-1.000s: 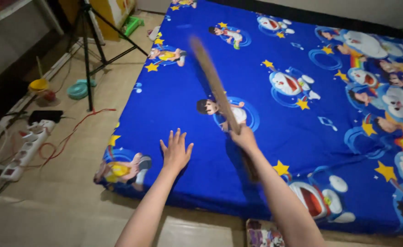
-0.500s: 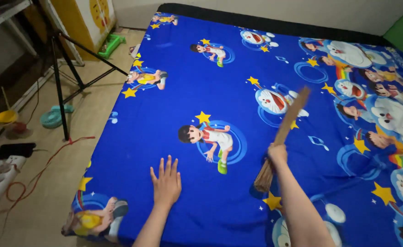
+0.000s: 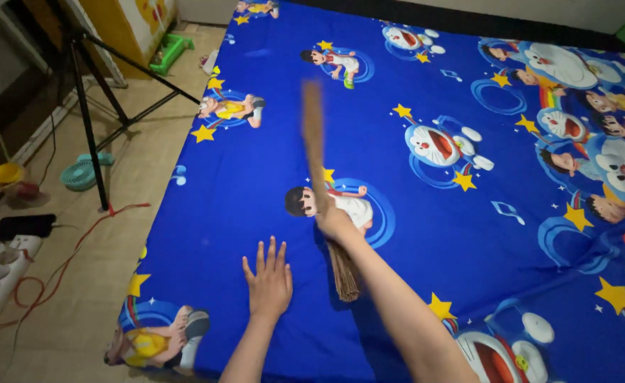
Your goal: The person folds clothes, arranges bolsters, and sweeps the bed sheet with a stick broom.
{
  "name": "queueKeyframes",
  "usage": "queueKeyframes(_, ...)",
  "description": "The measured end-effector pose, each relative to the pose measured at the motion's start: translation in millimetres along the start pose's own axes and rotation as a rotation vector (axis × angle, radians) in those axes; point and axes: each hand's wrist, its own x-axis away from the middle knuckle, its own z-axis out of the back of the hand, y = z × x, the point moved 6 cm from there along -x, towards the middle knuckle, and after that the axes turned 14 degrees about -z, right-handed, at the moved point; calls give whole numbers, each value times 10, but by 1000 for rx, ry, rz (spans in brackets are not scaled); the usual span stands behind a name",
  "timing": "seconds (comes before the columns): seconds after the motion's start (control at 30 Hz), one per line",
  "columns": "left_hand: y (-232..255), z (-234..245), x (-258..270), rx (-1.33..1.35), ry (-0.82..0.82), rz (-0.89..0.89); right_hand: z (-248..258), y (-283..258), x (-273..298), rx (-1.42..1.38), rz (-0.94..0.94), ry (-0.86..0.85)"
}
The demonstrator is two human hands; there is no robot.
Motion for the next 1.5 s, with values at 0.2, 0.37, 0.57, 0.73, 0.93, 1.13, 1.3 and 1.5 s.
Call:
queueKeyframes(0.2, -77, -64, 20, 4, 22, -11, 141, -352, 765, 37, 244, -144)
queueKeyframes(0.37, -199, -169, 44, 119, -65, -17, 822, 70, 1107, -97, 390, 22)
queueKeyframes(0.57, -130, -224, 165, 112, -257, 37, 1689, 1322, 1046, -241, -124, 327)
queueKeyframes(0.73, -121, -184, 232, 91, -259, 135, 1902, 2453, 556, -461, -295, 288)
queueKeyframes(0.93, -200, 242, 80, 83, -193, 133, 2084, 2601, 781, -419, -370, 284)
queueKeyframes(1.13, -958, 326, -304, 104, 71, 69, 1607, 2249, 426, -794, -318, 138)
queueKeyframes(1.3, -1629, 187, -562, 56, -23, 178, 1119, 1385, 84, -730, -244, 192)
queueKeyframes(1.5, -2112, 277, -551, 20, -175, 274, 151, 437, -565, -386, -203, 327)
